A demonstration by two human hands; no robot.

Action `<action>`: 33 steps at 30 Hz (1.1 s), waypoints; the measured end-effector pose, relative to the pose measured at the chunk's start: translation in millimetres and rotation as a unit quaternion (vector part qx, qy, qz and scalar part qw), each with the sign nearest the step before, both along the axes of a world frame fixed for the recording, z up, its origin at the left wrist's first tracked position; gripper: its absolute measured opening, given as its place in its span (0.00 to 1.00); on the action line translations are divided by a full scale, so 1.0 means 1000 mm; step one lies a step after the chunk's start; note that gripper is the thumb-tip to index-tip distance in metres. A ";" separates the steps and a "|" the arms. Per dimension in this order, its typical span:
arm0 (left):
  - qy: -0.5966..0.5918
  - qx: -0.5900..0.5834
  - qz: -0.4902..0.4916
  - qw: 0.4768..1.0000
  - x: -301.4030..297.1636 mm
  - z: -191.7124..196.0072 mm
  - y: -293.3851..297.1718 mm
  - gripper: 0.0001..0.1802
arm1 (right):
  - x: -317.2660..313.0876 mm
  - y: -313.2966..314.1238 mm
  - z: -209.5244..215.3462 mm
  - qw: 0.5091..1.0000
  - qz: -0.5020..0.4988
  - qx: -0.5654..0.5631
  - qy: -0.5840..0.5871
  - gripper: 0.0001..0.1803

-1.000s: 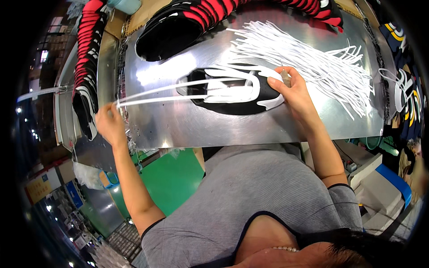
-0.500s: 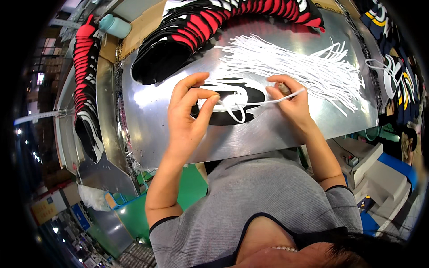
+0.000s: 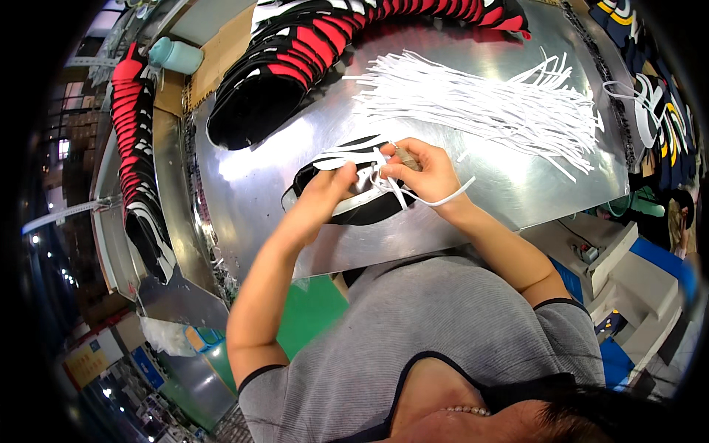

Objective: The person laces a black and white sneaker, threading white laces through the eyelets and pulling them tight.

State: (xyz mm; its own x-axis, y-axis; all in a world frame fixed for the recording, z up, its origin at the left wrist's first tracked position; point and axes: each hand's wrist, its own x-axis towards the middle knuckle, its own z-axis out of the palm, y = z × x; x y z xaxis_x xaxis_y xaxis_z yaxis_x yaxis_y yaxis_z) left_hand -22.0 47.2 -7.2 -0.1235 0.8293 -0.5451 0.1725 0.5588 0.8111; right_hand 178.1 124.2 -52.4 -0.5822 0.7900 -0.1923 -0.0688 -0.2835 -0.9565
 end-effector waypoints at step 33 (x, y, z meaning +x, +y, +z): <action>-0.039 0.147 0.161 0.975 0.052 -0.006 -0.025 0.06 | 0.030 -0.003 0.034 0.967 0.107 0.187 -0.139 0.07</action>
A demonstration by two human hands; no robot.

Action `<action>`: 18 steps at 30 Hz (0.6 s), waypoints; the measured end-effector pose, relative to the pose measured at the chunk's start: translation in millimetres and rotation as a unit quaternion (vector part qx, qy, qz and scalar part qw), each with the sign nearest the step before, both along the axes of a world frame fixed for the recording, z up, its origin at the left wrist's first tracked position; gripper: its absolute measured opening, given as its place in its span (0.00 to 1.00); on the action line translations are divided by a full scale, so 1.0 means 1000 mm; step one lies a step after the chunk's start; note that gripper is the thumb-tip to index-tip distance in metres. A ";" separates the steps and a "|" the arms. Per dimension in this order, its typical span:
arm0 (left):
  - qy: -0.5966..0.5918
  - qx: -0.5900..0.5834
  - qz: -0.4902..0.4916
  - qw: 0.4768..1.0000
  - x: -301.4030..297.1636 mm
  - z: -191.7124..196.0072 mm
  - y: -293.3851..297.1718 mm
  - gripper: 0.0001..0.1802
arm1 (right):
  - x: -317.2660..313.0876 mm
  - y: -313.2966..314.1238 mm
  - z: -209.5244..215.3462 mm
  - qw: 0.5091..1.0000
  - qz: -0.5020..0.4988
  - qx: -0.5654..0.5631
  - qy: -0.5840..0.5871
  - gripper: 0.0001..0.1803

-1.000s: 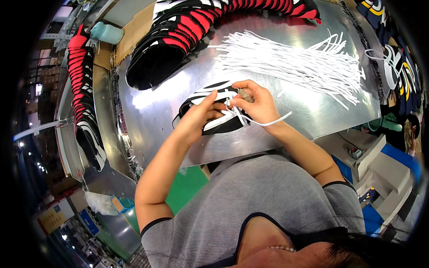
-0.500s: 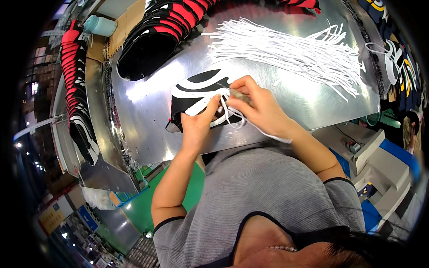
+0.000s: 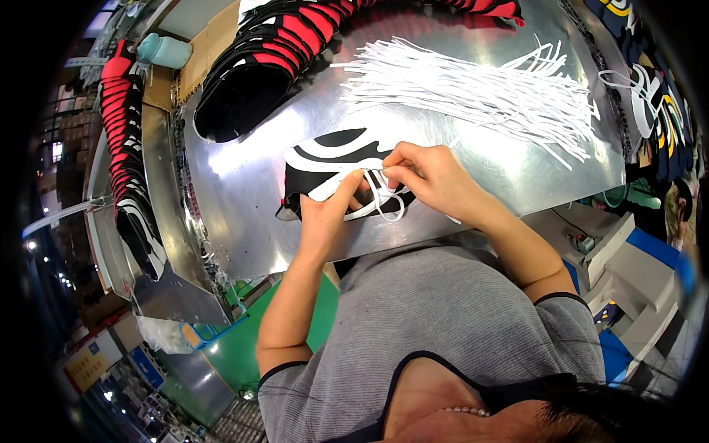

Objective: The person laces a black and white sneaker, threading white laces through the eyelets and pulling them tight.

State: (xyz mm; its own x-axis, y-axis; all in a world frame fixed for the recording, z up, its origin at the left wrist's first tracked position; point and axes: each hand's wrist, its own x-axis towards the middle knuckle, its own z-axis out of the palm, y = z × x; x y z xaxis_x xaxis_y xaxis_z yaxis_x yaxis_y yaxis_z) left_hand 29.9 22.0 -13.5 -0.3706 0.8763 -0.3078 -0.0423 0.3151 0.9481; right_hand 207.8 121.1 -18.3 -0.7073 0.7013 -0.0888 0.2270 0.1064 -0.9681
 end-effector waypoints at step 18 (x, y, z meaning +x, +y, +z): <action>0.036 0.034 -0.069 0.996 0.002 -0.001 0.000 0.08 | -0.031 0.006 -0.010 0.993 0.046 0.088 -0.063 0.14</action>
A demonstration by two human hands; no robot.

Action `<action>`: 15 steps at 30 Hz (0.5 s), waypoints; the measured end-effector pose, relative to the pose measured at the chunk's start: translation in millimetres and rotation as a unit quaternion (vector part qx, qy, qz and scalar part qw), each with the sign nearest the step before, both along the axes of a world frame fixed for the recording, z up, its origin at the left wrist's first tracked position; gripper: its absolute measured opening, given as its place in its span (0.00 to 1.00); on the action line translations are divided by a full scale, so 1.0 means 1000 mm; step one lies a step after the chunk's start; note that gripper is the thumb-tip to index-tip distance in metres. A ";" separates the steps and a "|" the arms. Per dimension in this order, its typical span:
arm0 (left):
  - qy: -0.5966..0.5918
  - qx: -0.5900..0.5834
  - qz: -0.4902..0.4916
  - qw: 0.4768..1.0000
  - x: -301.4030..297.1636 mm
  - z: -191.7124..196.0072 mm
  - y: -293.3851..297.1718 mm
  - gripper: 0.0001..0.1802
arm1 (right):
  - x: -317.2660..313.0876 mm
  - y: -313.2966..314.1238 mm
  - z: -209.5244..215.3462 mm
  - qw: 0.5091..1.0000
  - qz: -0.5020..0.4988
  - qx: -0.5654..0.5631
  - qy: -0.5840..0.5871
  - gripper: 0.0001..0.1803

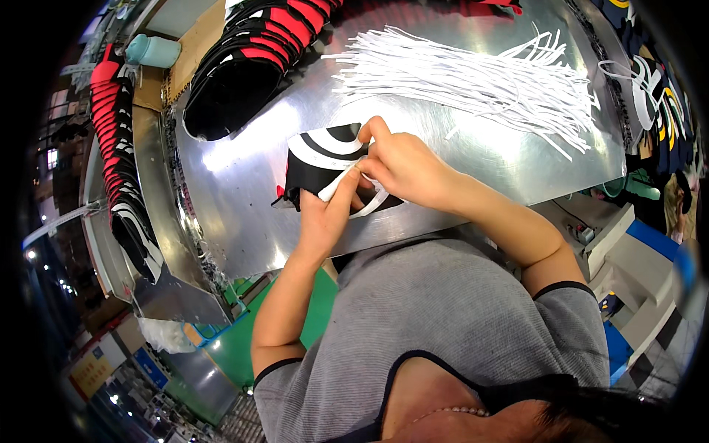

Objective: The person laces a black and white sneaker, threading white laces through the eyelets and pulling them tight.

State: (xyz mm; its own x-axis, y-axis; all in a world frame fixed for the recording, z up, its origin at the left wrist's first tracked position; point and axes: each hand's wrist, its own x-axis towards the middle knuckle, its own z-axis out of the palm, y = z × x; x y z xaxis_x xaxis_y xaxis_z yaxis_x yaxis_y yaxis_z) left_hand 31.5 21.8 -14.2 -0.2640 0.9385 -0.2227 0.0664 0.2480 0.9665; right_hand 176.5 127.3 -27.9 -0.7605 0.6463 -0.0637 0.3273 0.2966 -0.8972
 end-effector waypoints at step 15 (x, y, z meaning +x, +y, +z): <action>-0.006 -0.045 0.051 0.998 -0.007 -0.003 0.027 0.09 | -0.012 0.015 -0.021 0.990 -0.093 -0.030 0.098 0.12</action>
State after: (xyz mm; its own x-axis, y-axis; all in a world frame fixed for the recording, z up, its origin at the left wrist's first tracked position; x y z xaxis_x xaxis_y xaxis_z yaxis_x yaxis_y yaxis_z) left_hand 24.1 48.9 -17.2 -0.3536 0.8827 -0.3094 0.0244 0.3394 0.9403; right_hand 165.0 142.7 -49.1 -0.6306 0.7755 0.0305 0.1898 0.1921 -0.9629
